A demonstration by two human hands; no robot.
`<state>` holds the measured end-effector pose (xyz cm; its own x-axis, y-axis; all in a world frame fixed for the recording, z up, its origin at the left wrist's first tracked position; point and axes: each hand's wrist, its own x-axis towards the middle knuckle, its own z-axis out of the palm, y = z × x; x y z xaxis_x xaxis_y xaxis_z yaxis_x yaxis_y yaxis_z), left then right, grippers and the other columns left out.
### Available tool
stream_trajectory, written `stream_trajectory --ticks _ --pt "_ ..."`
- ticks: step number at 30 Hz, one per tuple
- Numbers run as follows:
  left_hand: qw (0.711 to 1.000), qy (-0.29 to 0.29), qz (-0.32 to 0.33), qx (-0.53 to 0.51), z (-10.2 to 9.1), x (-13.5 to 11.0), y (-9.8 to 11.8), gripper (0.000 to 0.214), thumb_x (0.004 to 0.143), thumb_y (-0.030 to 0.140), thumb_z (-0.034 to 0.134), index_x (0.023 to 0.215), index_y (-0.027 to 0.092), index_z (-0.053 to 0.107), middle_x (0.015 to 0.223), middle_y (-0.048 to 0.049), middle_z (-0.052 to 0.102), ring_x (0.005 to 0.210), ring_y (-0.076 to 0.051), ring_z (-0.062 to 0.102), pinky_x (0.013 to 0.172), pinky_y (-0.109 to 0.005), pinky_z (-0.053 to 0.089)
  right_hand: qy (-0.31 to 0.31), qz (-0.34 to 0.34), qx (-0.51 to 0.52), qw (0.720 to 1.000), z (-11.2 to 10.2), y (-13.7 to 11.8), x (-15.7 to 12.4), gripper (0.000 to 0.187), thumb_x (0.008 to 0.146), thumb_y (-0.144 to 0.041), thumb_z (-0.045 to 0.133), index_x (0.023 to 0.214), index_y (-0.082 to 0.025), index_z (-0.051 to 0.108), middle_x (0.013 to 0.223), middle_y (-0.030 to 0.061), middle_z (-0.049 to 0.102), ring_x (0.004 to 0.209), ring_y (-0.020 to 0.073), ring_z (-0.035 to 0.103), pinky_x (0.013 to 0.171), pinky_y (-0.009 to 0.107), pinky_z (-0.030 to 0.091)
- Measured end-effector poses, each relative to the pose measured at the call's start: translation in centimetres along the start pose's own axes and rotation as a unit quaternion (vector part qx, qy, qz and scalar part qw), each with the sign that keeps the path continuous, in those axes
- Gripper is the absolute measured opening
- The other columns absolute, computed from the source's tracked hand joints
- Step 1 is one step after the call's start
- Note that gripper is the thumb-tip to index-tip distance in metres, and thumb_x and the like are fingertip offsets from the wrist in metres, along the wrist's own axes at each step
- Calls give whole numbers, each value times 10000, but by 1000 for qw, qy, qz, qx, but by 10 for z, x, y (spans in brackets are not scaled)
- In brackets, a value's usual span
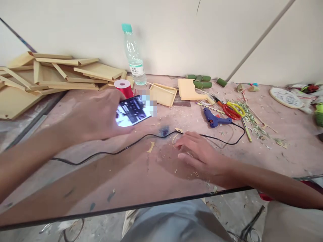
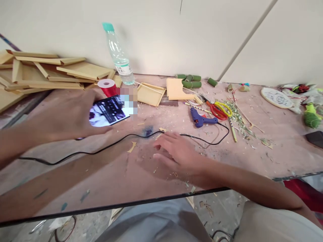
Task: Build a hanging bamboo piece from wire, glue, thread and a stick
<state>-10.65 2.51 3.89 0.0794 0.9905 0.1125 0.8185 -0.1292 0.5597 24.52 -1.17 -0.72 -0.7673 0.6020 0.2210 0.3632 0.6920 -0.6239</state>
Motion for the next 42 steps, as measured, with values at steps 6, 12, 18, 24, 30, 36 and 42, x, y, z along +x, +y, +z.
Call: stream_trajectory --ticks 6,12,18,24,30,36,42 --pt "973 -19 -28 -229 63 -9 55 712 734 551 877 1253 244 497 1307 -123 663 1258 -419 655 1081 -579 504 74 94 202 972 22 -4 33 494 1182 -578 290 940 -239 554 857 4 620 779 155 568 759 313 492" --pt "904 -70 -57 -419 110 -20 53 717 771 519 912 1220 236 429 1276 -129 677 1210 -348 699 1001 -501 567 149 162 326 920 47 20 51 602 1101 -756 412 801 -240 493 715 -34 506 636 128 455 618 291 429" --pt "821 -108 -55 -557 123 -35 41 650 930 484 838 1359 251 408 1395 -129 657 1291 -320 683 1052 -463 576 142 204 411 877 55 31 51 572 1087 -701 539 833 -190 573 671 -62 516 553 81 455 548 229 425" --pt "744 -144 -35 -652 125 -41 29 768 950 483 820 1555 303 382 1574 -158 566 1262 -350 715 966 -449 631 137 269 450 840 53 29 53 625 1010 -836 532 878 -226 562 642 -48 515 534 102 432 478 241 338" --pt "657 -215 2 -722 119 -45 24 837 1000 464 776 1672 336 295 1436 -174 681 1242 -405 733 1010 -546 616 108 311 477 815 49 26 49 574 1025 -788 541 945 -221 575 673 -43 539 547 100 473 472 213 385" --pt "628 -244 -54 -737 117 -46 24 775 981 397 801 1625 340 374 1399 -159 720 1233 -394 747 979 -522 633 122 323 471 812 49 22 51 460 1062 -714 542 1070 -255 569 701 -56 556 526 110 491 445 219 408" --pt "623 -188 -104 -752 124 -46 26 905 892 405 876 1642 337 375 1481 -154 684 1275 -382 724 945 -436 632 173 277 423 845 50 26 54 532 1051 -670 599 1441 -307 610 1298 79 734 1210 250 696 981 391 638"
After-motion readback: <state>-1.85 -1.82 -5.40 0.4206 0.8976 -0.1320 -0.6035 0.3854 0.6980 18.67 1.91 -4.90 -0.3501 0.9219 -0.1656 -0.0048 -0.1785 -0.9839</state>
